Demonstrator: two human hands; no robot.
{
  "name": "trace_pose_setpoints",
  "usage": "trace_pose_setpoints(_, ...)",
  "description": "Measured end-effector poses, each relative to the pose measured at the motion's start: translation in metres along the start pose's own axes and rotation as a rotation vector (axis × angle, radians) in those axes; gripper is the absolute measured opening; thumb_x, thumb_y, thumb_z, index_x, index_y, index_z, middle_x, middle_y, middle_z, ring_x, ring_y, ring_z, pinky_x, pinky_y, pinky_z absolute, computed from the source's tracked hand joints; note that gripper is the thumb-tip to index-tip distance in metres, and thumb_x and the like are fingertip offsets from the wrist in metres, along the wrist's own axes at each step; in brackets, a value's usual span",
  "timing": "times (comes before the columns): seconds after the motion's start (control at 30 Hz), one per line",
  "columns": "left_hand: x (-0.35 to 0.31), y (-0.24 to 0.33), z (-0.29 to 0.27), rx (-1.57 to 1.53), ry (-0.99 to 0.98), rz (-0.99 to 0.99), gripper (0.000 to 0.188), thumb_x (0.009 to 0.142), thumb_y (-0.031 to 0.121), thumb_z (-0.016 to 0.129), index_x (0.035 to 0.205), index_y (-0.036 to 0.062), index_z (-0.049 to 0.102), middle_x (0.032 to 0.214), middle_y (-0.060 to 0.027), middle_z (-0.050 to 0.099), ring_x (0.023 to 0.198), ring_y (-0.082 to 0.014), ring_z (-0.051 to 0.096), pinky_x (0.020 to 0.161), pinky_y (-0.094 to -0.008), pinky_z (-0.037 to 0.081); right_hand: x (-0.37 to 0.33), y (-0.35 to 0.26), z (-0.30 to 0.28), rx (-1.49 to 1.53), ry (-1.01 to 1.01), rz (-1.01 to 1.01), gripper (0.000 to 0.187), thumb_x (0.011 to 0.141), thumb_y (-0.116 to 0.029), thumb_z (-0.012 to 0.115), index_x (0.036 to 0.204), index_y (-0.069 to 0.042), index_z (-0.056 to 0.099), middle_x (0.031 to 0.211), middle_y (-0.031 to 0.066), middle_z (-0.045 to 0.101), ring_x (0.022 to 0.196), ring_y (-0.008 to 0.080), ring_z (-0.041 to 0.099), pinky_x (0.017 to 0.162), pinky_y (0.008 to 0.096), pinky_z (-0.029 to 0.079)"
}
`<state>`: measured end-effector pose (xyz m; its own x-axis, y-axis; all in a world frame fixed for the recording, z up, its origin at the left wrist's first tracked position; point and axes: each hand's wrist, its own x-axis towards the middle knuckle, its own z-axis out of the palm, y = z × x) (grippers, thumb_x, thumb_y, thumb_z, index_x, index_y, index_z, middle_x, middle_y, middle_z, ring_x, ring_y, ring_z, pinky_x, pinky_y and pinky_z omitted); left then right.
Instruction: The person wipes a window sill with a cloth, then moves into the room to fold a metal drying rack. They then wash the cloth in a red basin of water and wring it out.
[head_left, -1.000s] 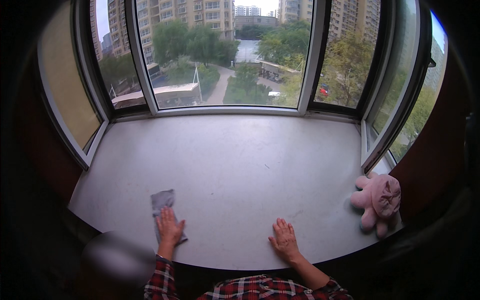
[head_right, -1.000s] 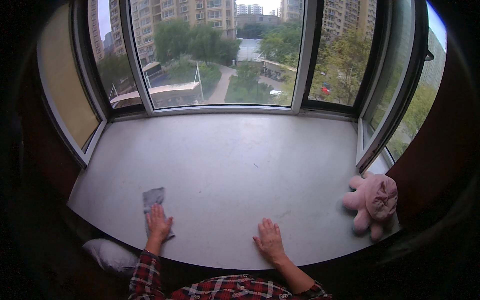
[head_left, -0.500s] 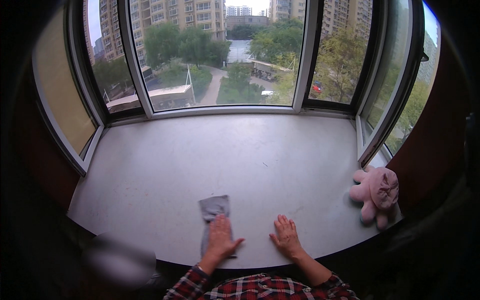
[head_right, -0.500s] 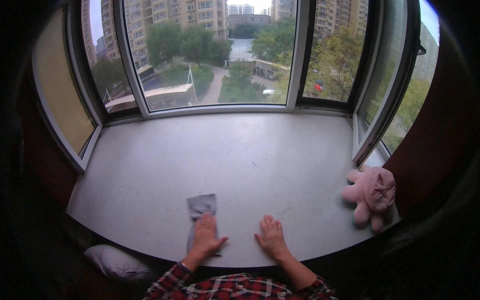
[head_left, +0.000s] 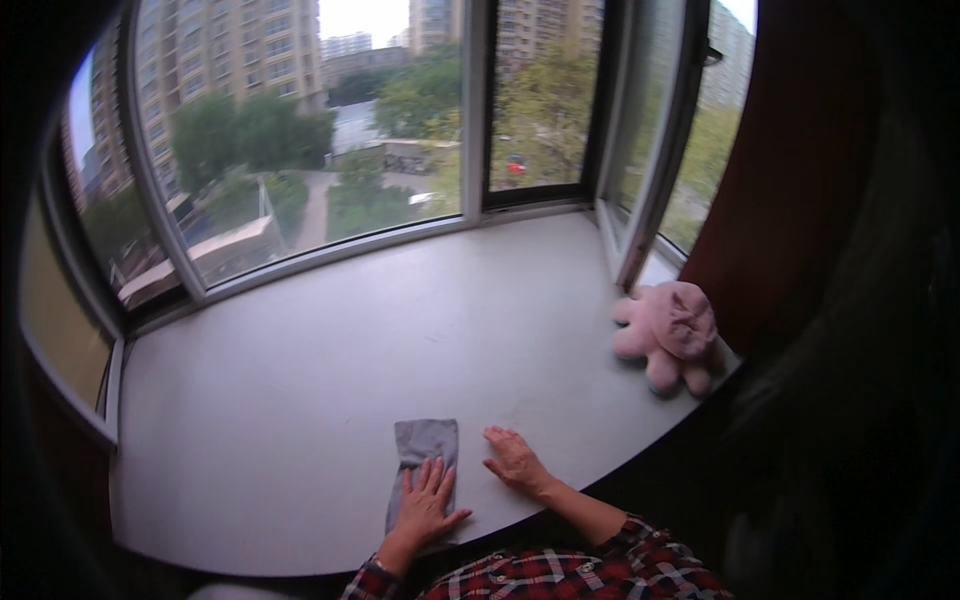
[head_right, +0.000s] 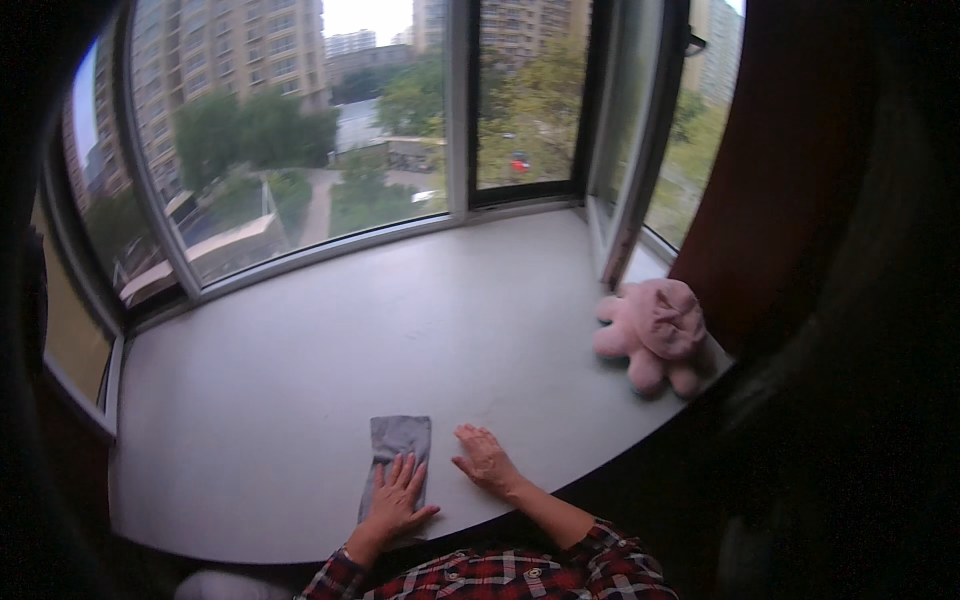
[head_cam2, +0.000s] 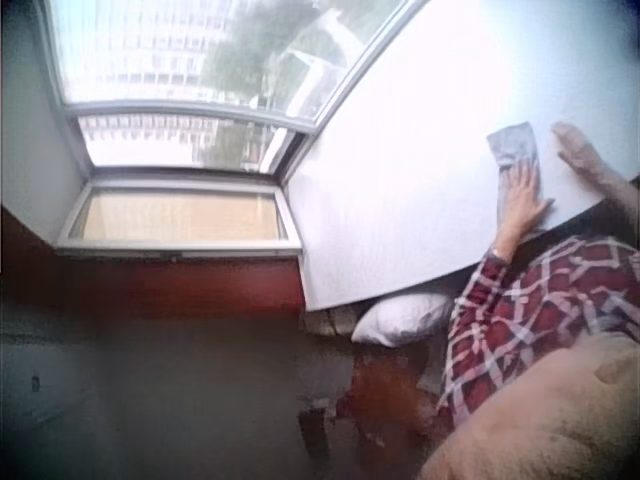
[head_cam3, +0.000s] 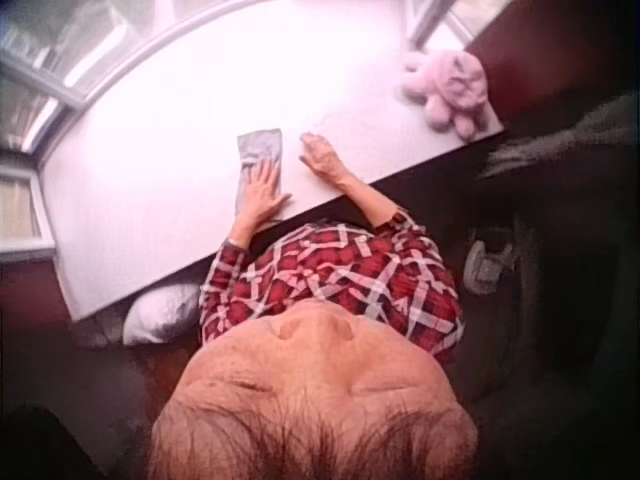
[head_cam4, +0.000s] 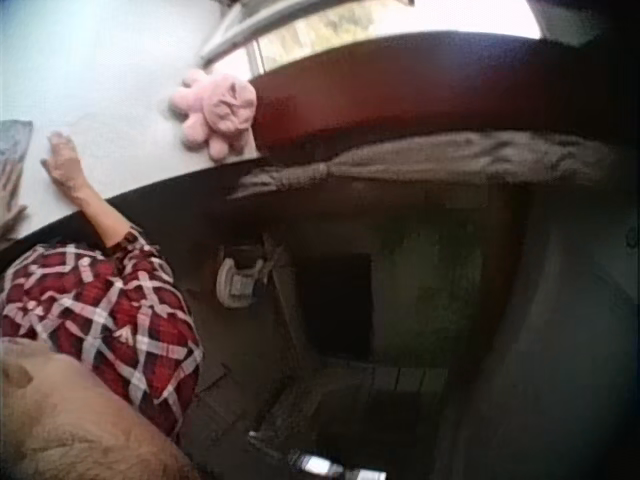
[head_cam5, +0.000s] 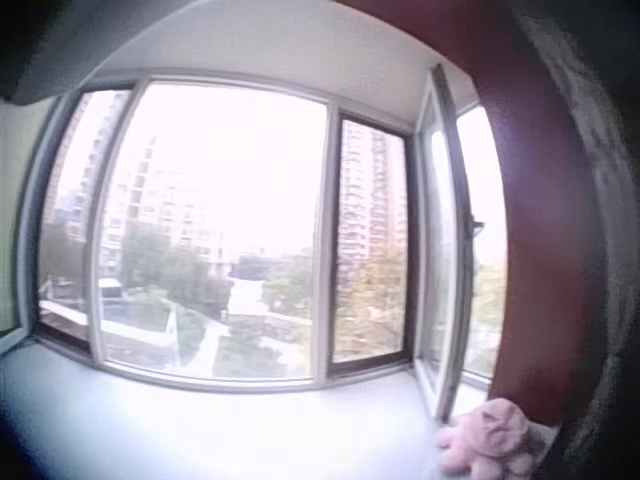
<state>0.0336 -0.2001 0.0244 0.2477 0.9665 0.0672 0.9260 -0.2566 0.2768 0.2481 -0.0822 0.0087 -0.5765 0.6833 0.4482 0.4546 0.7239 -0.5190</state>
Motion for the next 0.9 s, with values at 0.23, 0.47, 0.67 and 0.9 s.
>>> trace_pose_setpoints(0.23, -0.017, -0.001, -0.030, -0.005, -0.131, 0.113, 0.092, 0.076, 0.073, 0.047, 0.141, 0.0086, 0.037, 0.149, -0.0252, 0.021, 0.141, -0.0394, 0.011, 0.108, -0.0608, 0.000, -0.007, 0.003, -0.005, 0.077, 0.062, 0.066, 0.047, 0.091, -0.029, 0.056, 0.126, 0.001, 0.046, 0.125, 0.0217, 0.052, 0.123, 0.0348, 0.045, 0.106, 0.0446, 0.031)
trace_pose_setpoints(0.47, -0.006, 0.029, -0.007, 0.003, -0.082, 0.120, 0.098, 0.074, 0.075, 0.047, 0.141, 0.0043, 0.036, 0.146, -0.0350, 0.016, 0.138, -0.0468, 0.009, 0.108, -0.0599, 0.001, -0.006, 0.002, -0.003, 0.081, 0.102, 0.041, 0.047, 0.091, -0.030, 0.056, 0.124, 0.002, 0.048, 0.123, 0.0223, 0.053, 0.120, 0.0356, 0.047, 0.104, 0.0452, 0.033)
trace_pose_setpoints(0.67, 0.049, 0.099, 0.024, 0.061, -0.044, 0.111, 0.104, 0.073, 0.077, 0.043, 0.146, 0.0050, 0.023, 0.145, -0.0352, 0.016, 0.138, -0.0479, 0.011, 0.106, -0.0632, 0.002, -0.004, 0.020, -0.016, 0.581, -0.056, 0.266, 0.045, 0.093, -0.031, 0.053, 0.126, -0.001, 0.049, 0.129, 0.0208, 0.049, 0.123, 0.0336, 0.045, 0.103, 0.0396, 0.034)
trace_pose_setpoints(0.9, 0.112, 0.157, 0.050, 0.149, -0.058, 0.120, 0.102, 0.073, 0.078, 0.042, 0.143, 0.0048, 0.030, 0.146, -0.0342, 0.016, 0.138, -0.0465, 0.009, 0.107, -0.0628, 0.003, -0.028, 0.101, -0.144, -0.107, 0.521, 0.098, 0.045, 0.084, -0.019, 0.065, 0.123, -0.003, 0.051, 0.131, 0.0227, 0.045, 0.124, 0.0394, 0.041, 0.103, 0.0467, 0.033)
